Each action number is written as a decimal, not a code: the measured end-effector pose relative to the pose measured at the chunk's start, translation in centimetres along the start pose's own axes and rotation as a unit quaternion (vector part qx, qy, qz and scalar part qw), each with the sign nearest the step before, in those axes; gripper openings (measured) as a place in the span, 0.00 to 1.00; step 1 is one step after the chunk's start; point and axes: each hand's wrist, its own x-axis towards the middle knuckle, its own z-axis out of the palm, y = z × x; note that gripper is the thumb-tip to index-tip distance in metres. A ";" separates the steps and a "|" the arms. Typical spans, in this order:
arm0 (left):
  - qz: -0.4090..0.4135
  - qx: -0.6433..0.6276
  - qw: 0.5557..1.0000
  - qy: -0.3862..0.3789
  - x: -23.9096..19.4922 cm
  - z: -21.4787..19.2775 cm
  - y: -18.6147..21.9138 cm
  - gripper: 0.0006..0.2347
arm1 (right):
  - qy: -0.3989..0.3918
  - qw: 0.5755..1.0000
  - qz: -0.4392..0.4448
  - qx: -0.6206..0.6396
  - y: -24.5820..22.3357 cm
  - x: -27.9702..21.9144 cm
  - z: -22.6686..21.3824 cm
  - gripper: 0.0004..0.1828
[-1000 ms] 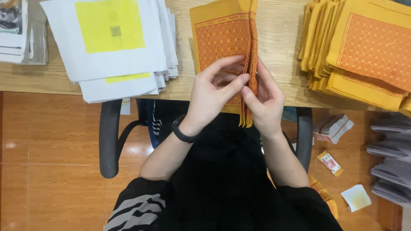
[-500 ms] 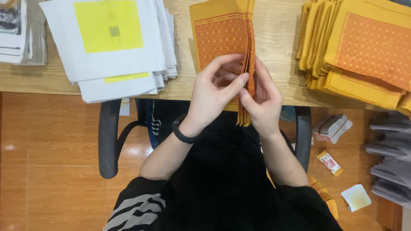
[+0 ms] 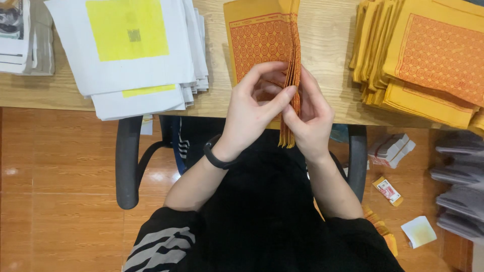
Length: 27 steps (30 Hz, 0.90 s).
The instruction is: The person repeatedly picks up stacks of yellow patterned paper, folds them in half, and places them on a growing pile. They also briefly handle a stack of white paper and a bundle of US dollar bills before returning to folding the yellow paper.
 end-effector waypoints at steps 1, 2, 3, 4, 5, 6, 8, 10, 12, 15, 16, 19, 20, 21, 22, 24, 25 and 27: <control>-0.001 0.000 1.000 0.000 0.0 0.1 0.0 0.18 | 0.000 1.000 0.001 0.005 -0.1 0.0 0.0 0.32; -0.003 0.000 1.000 0.000 0.0 0.1 0.0 0.18 | 0.000 1.000 0.002 0.010 -0.1 0.0 0.1 0.32; -0.002 0.000 1.000 0.000 0.0 0.1 -0.1 0.18 | 0.000 1.000 0.002 0.011 -0.2 0.1 0.1 0.32; -0.001 0.000 1.000 0.001 0.0 0.1 -0.1 0.17 | -0.001 1.000 0.006 0.013 -0.2 0.1 0.1 0.32; 0.000 0.000 1.000 0.000 0.0 0.1 -0.2 0.17 | 0.000 1.000 0.011 0.015 -0.3 0.1 0.0 0.32; 0.000 0.001 1.000 0.000 0.0 0.1 0.0 0.17 | 0.000 1.000 0.011 0.015 -0.2 0.0 0.0 0.32; 0.001 0.007 1.000 -0.005 0.0 0.1 0.2 0.17 | 0.003 1.000 0.006 0.007 0.0 -0.1 -0.2 0.32; 0.002 0.008 1.000 -0.005 0.0 0.2 0.3 0.17 | 0.005 1.000 0.004 0.005 -0.1 0.0 -0.1 0.32; 0.002 0.009 1.000 -0.004 0.0 0.1 0.3 0.17 | 0.006 1.000 0.004 0.004 -0.2 0.0 0.0 0.32; 0.002 0.011 1.000 -0.006 0.2 0.0 0.0 0.16 | 0.006 1.000 0.002 0.009 -0.4 0.1 0.2 0.32; 0.007 0.012 1.000 -0.005 0.2 0.1 -0.2 0.15 | 0.008 1.000 0.000 0.002 -0.5 0.1 0.2 0.32; 0.007 0.011 1.000 -0.007 0.2 0.3 -0.1 0.15 | 0.011 1.000 -0.006 -0.017 -0.6 0.2 0.1 0.32; 0.002 0.009 1.000 -0.008 0.2 0.3 -0.1 0.16 | 0.009 1.000 -0.009 -0.028 -0.7 0.2 0.1 0.31; 0.001 0.009 1.000 -0.008 0.1 0.4 0.1 0.16 | 0.009 1.000 -0.008 -0.028 -0.6 0.2 0.1 0.31; 0.001 0.004 1.000 -0.007 0.1 0.4 0.3 0.16 | 0.008 0.999 -0.013 -0.030 -0.5 0.2 0.1 0.31; -0.001 0.000 1.000 -0.005 0.0 0.4 0.3 0.17 | 0.007 0.999 -0.017 -0.031 -0.4 0.2 0.2 0.31; 0.001 -0.001 1.000 -0.006 0.0 0.3 0.2 0.17 | 0.007 1.000 -0.016 -0.026 -0.4 0.2 0.2 0.31; 0.002 -0.002 1.000 -0.006 0.1 0.3 0.1 0.17 | 0.006 1.000 -0.016 -0.021 -0.4 0.2 0.2 0.31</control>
